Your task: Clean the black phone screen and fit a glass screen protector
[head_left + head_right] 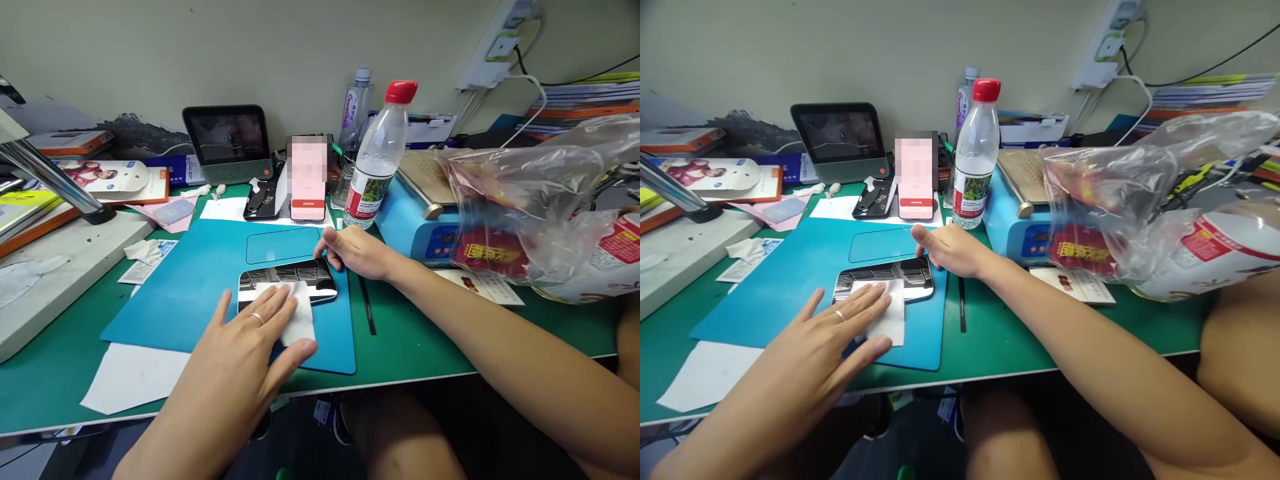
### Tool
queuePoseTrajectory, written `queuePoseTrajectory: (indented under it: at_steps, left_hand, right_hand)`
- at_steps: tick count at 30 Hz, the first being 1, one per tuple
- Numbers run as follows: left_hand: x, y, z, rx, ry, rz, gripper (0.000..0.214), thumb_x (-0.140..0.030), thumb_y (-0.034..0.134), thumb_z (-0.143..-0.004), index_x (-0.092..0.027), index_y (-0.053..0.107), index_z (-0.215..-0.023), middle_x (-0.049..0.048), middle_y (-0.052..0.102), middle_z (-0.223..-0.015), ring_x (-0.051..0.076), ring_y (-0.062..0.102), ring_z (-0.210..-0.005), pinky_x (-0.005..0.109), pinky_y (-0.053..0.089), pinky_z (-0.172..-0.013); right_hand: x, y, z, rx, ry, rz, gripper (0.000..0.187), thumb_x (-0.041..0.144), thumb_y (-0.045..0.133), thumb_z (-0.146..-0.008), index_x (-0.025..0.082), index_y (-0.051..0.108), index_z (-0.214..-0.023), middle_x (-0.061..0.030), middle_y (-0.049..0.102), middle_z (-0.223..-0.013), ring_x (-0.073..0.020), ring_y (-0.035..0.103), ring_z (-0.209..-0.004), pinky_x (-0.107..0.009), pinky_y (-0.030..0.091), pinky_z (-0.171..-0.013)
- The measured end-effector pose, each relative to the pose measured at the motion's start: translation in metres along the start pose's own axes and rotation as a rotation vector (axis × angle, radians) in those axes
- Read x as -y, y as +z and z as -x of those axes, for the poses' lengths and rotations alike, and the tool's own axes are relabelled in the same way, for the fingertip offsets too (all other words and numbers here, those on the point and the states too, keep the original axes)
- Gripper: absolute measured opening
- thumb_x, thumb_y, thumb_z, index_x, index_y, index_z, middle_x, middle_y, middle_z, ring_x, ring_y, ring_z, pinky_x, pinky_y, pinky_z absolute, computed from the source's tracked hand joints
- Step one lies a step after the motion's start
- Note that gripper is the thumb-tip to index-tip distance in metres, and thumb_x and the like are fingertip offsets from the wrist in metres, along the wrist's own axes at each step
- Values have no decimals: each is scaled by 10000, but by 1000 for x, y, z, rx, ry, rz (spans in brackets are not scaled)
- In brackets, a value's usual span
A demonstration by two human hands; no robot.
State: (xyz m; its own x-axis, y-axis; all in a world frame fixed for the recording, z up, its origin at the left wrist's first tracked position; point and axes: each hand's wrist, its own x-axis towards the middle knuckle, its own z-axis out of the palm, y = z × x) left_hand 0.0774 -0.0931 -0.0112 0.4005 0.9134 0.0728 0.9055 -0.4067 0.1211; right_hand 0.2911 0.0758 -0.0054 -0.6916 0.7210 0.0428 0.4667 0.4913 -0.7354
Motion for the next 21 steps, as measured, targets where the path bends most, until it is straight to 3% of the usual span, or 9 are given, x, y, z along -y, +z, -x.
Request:
queuePoseTrajectory:
  at_steps: [5,11,16,21]
  left_hand:
    - [22,-3,20,-6,-111,-63,527,-530,294,-1082,-285,558,-1466,63,526,-1526,321,504,-1420,707,341,-1159]
    - [34,4,28,-119,-31,-87,593,-555,303,-1067,-206,564,-1469,97,581,-1464,336,580,-1346,636,463,-1120]
    - [22,14,17,-94,36,-94,656,-586,273,-1051,-168,580,-1453,160,541,-1507,383,503,-1400,586,531,-1071]
    - [-3,28,-5,-254,-2,-205,893,-707,252,-1009,18,491,-1473,323,473,-1501,478,473,-1390,628,557,-1003]
  right_hand:
    - [2,0,0,-8,17,7,942,833,115,-920,136,746,-859,6,574,-532,-141,549,-539,-319,418,-693]
    - [7,-2,1,-71,53,41,934,835,112,-920,155,732,-763,21,501,-498,-151,523,-540,-326,400,-689]
    - [6,-2,-1,-84,75,60,901,830,115,-925,170,682,-693,6,521,-534,-161,550,-581,-320,391,-690]
    - [4,2,-2,-61,51,95,850,833,108,-923,188,615,-699,11,515,-560,-157,508,-567,-310,344,-636]
